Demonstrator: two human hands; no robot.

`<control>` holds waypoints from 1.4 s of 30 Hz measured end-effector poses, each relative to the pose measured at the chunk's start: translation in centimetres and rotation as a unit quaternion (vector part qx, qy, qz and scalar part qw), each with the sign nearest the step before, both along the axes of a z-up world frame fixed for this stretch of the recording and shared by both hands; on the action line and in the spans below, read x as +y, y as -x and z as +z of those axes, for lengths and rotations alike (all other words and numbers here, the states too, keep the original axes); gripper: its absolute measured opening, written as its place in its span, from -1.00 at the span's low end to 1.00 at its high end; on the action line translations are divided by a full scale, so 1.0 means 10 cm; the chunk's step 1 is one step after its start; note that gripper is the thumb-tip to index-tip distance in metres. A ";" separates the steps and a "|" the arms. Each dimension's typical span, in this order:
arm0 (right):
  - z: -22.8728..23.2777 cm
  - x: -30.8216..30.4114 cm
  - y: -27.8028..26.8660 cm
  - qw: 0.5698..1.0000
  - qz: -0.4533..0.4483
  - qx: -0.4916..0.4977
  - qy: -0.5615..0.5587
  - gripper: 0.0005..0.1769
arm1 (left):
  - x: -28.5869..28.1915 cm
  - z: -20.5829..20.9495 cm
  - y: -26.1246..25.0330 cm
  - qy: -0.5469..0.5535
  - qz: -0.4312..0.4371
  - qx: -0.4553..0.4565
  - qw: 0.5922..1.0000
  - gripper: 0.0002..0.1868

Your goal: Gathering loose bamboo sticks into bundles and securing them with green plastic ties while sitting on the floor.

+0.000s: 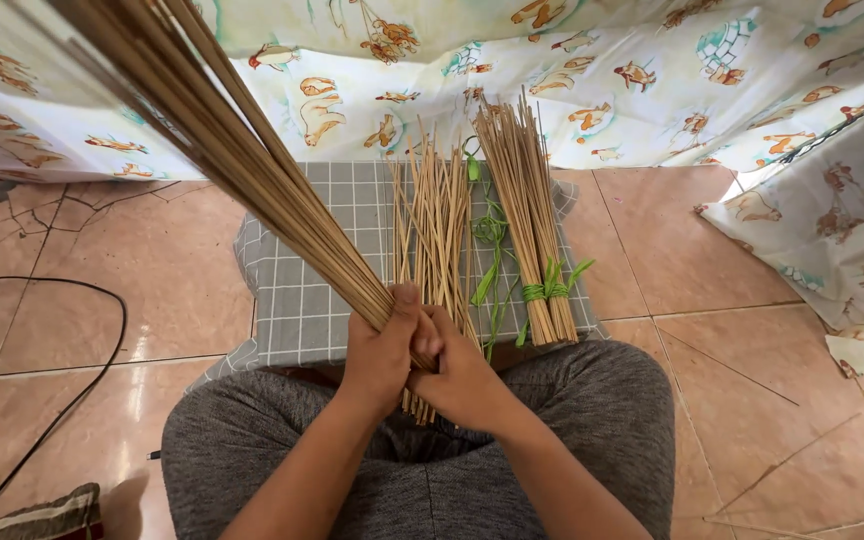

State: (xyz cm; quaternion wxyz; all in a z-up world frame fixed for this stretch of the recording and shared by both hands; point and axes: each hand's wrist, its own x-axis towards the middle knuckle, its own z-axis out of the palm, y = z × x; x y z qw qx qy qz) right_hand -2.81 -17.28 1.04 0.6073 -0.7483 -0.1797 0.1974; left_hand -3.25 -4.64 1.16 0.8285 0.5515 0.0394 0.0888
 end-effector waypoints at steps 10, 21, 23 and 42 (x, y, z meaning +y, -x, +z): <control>0.02 -0.01 0.06 0.967 -0.076 -0.114 0.217 -0.53 | -0.04 0.11 0.13 -0.105 -0.006 0.008 0.994 -0.51; -0.13 -0.66 -0.31 0.794 -0.115 -0.379 0.461 -0.82 | 0.00 0.75 0.46 -0.681 0.081 -0.299 0.664 -0.25; -0.03 -0.63 -0.23 0.770 -0.090 -0.431 0.462 -0.81 | -0.11 0.54 0.24 -0.761 0.026 -0.265 0.592 -0.15; -0.77 -1.12 -0.63 0.729 0.001 -0.541 0.419 -0.75 | 0.33 0.06 -0.35 -0.763 -0.097 0.051 0.637 -0.87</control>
